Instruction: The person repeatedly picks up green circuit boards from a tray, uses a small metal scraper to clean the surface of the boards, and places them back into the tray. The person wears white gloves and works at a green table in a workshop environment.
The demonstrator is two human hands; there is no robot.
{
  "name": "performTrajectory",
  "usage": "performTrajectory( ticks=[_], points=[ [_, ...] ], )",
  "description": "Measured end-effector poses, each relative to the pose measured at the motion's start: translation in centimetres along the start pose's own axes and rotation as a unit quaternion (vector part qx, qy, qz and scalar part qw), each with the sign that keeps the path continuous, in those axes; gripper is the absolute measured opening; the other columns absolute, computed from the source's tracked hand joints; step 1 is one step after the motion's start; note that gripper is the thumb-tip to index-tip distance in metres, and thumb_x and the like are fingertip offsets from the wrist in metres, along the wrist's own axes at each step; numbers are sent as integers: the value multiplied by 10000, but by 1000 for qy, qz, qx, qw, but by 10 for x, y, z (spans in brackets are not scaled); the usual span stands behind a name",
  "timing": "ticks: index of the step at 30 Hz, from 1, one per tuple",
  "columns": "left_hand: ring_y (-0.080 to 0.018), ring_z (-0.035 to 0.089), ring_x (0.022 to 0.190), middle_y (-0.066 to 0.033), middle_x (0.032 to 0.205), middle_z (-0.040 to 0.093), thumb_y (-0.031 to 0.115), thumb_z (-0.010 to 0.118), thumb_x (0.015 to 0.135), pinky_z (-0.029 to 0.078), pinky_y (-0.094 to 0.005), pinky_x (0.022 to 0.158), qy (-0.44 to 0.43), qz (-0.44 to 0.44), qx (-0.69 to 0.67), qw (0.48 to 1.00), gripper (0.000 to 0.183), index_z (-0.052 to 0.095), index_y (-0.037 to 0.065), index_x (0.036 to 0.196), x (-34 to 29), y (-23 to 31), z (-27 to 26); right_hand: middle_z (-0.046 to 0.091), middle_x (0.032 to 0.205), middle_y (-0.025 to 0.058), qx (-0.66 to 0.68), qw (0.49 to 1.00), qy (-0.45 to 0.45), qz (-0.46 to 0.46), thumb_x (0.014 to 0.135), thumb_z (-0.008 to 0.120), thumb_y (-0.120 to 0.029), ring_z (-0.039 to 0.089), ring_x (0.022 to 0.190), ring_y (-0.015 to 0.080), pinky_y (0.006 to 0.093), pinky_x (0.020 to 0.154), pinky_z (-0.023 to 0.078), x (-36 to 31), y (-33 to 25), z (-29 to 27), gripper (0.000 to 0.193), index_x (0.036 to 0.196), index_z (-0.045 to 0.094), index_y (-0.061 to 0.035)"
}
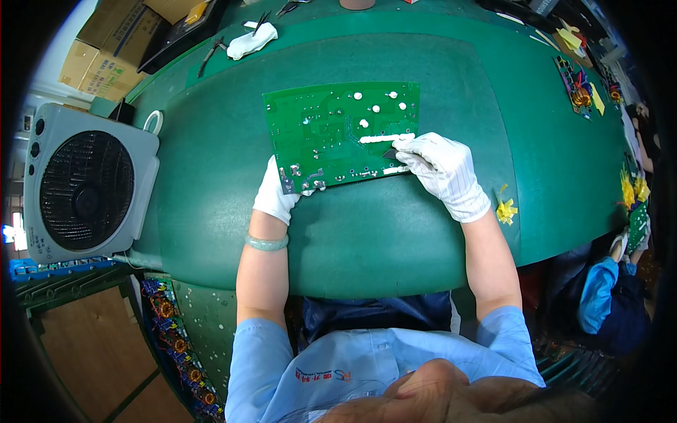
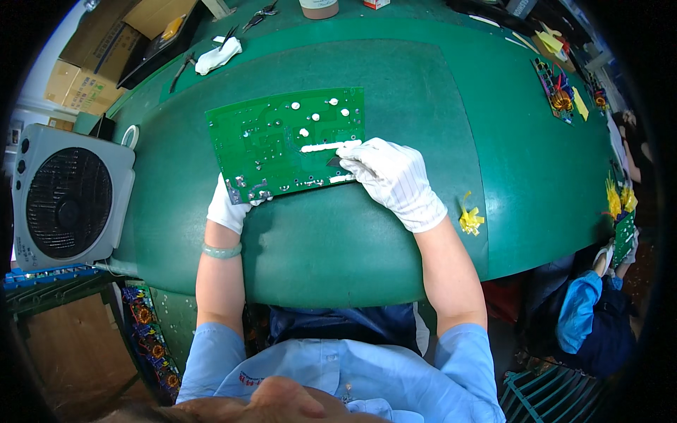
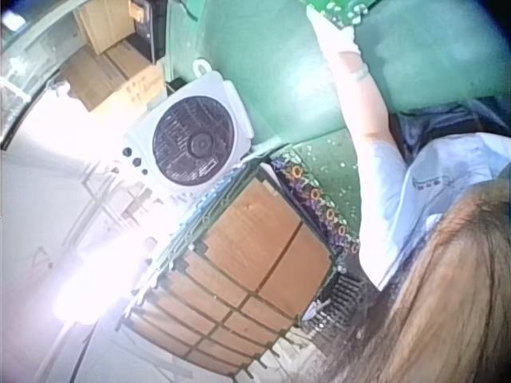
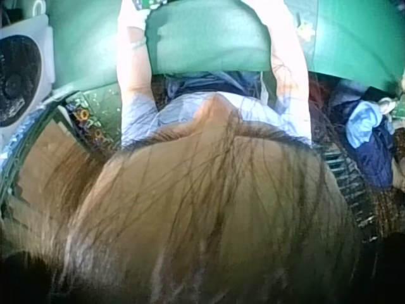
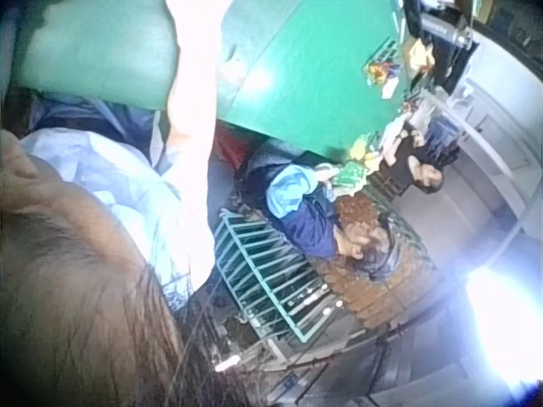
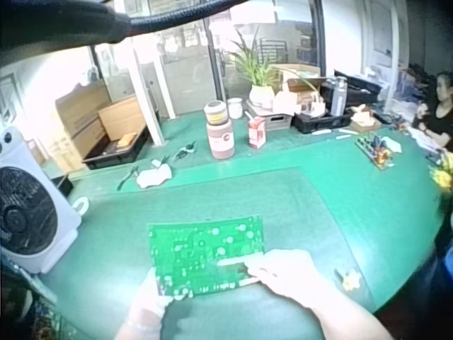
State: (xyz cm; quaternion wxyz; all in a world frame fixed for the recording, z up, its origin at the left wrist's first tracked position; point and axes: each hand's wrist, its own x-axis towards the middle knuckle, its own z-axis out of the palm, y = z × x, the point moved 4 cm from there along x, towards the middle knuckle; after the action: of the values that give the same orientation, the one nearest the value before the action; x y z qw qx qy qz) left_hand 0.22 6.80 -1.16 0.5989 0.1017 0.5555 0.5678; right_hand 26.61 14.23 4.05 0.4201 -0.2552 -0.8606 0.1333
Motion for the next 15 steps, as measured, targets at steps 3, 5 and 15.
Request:
performTrajectory(
  ticks=[3,5,15],
  points=[
    [-193,622,607,-81,851,638,270,454,988,440,-332,373,-4,-3,3,1000,242,577,66,1031,-1,1,2,678,786,39,8,1000,4,-1,799,755,-140,653,649,211,313,558,520,1,-1,-1,154,947,717,-135],
    [-190,620,621,-79,858,638,273,452,989,440,-332,385,-13,-16,5,1000,245,578,67,1034,1,0,1,674,778,40,12,1000,8,-1,797,755,-136,651,640,213,314,554,519,1,-2,0,153,946,719,-134],
    [-195,619,642,-74,859,632,306,441,991,422,-322,388,-12,-3,2,1000,269,574,74,1022,7,-2,-1,663,772,46,25,999,6,-28,775,776,-140,646,614,214,312,546,520,-2,-2,2,166,930,720,-127]
  ],
)
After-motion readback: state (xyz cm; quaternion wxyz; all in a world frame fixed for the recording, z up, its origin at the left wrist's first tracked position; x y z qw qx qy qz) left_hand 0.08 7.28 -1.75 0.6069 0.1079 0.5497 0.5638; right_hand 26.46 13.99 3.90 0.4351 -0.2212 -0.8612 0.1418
